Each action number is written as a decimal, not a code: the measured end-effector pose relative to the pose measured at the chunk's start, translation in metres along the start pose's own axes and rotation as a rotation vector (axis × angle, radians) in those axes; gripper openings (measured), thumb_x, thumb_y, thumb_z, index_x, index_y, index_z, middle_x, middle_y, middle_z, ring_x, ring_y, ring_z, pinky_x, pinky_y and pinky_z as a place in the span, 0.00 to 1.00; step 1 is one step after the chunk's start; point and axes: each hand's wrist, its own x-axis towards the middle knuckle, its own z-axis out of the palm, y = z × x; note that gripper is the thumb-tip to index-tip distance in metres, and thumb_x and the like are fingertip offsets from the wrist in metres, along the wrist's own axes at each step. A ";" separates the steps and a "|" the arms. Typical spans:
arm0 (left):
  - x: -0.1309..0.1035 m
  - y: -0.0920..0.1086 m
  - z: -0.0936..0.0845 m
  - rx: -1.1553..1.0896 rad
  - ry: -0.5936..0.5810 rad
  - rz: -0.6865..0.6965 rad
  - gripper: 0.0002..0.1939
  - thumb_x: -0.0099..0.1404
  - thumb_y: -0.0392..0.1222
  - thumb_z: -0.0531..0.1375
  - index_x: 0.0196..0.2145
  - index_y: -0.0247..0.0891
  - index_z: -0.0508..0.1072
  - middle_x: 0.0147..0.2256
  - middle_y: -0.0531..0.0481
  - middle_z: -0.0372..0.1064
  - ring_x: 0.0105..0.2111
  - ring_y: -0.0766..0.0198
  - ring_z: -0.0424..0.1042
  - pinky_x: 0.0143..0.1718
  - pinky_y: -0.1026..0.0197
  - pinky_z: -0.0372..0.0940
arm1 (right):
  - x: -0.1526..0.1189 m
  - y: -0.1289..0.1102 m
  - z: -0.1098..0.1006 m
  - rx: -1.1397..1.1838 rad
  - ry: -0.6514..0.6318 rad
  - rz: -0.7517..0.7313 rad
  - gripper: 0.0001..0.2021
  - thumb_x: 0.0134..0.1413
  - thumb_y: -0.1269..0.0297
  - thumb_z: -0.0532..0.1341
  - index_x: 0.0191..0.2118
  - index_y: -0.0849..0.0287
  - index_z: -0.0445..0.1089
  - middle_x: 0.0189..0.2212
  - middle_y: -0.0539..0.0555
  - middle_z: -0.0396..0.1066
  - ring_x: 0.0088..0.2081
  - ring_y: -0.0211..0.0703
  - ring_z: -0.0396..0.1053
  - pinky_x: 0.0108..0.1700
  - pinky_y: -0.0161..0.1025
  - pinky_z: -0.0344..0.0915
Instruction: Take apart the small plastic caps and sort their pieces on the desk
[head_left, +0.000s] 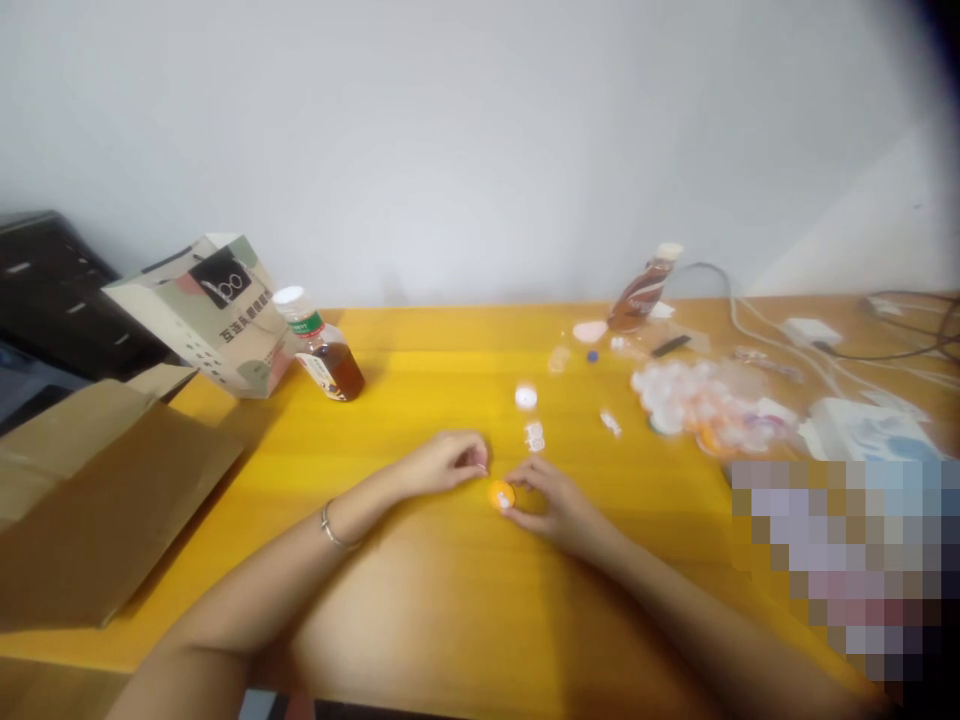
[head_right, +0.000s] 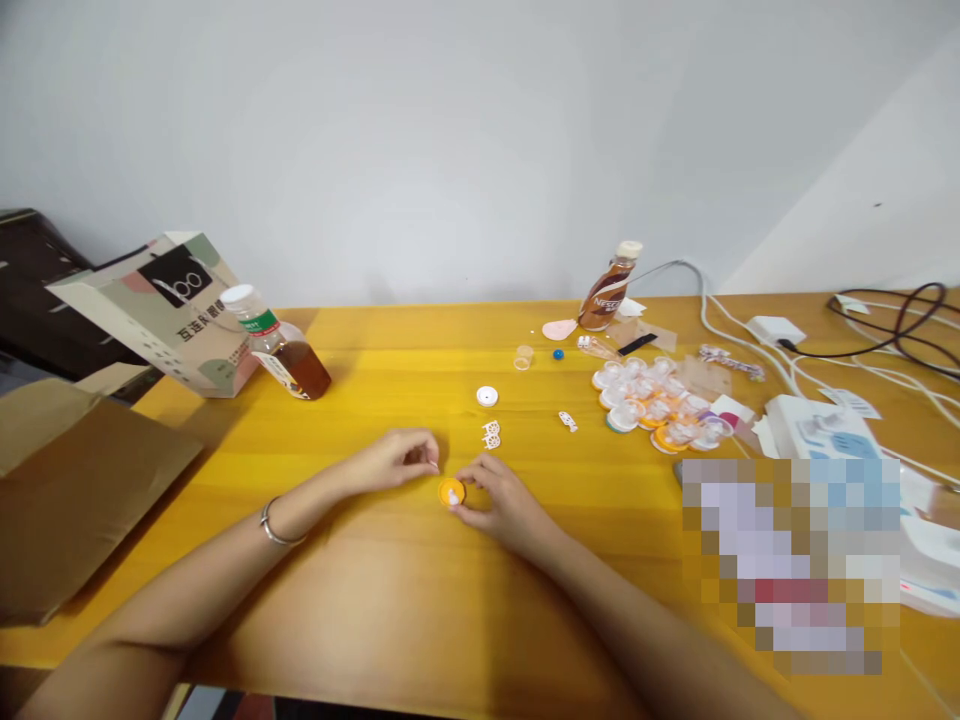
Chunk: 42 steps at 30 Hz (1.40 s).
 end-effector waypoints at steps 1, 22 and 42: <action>-0.001 -0.003 -0.003 0.014 0.017 -0.025 0.03 0.60 0.36 0.56 0.31 0.34 0.65 0.27 0.54 0.63 0.25 0.72 0.62 0.27 0.70 0.58 | 0.000 0.000 0.000 0.002 0.003 0.005 0.08 0.47 0.66 0.62 0.37 0.57 0.67 0.30 0.52 0.65 0.33 0.40 0.65 0.36 0.38 0.65; -0.004 0.012 0.021 0.378 -0.001 0.339 0.11 0.66 0.44 0.51 0.39 0.39 0.71 0.39 0.46 0.64 0.41 0.64 0.64 0.43 0.62 0.57 | 0.002 -0.003 -0.003 0.003 0.002 -0.014 0.09 0.47 0.67 0.61 0.37 0.55 0.68 0.30 0.52 0.65 0.33 0.40 0.65 0.36 0.38 0.65; -0.011 0.022 0.026 0.709 0.019 0.375 0.13 0.69 0.40 0.46 0.38 0.36 0.69 0.41 0.46 0.66 0.40 0.62 0.62 0.38 0.60 0.53 | 0.001 0.000 -0.004 0.004 -0.016 -0.011 0.05 0.47 0.68 0.61 0.34 0.56 0.66 0.30 0.51 0.63 0.33 0.40 0.65 0.37 0.38 0.65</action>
